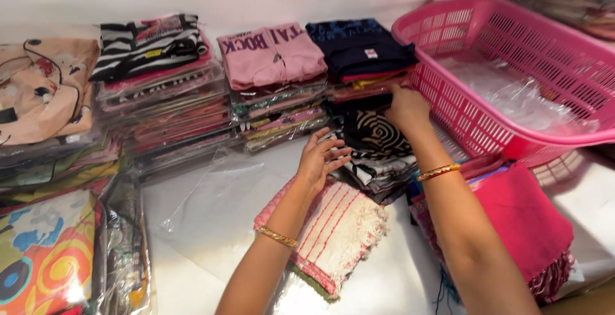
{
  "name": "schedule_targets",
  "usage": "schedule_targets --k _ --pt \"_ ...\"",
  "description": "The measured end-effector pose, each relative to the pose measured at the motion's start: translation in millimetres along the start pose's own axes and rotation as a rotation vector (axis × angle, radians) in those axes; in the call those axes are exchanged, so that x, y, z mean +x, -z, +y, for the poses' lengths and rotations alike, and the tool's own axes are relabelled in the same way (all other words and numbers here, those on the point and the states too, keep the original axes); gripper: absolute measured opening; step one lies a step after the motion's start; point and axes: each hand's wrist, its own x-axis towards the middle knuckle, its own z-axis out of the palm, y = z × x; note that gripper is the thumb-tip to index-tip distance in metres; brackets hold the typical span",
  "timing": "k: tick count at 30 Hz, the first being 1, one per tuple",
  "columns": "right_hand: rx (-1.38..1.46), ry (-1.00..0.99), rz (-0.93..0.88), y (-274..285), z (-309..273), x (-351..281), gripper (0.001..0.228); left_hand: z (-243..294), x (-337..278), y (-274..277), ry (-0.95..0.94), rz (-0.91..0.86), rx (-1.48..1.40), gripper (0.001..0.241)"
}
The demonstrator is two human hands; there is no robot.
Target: The person folds a stack of colorful patterned scarves and places them into a clear plastic bag on a white table. They seal the bag and move it aside, then repeat the process with another stack of folded scarves, placing the sealed package into a wicker basket.
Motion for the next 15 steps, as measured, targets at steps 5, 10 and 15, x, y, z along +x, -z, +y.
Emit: schedule_targets --k 5,10,15 --pt "0.291 0.150 -0.448 24.4 -63.3 -68.9 0.039 34.5 -109.0 55.8 -0.218 -0.362 0.780 0.056" --pt "0.394 0.284 -0.669 9.6 -94.4 -150.9 0.054 50.3 -203.5 69.1 -0.385 -0.690 1.573 0.074" --pt "0.205 0.180 -0.648 2.7 -103.1 -159.9 0.091 15.3 -220.2 87.3 -0.650 -0.545 1.941 0.066"
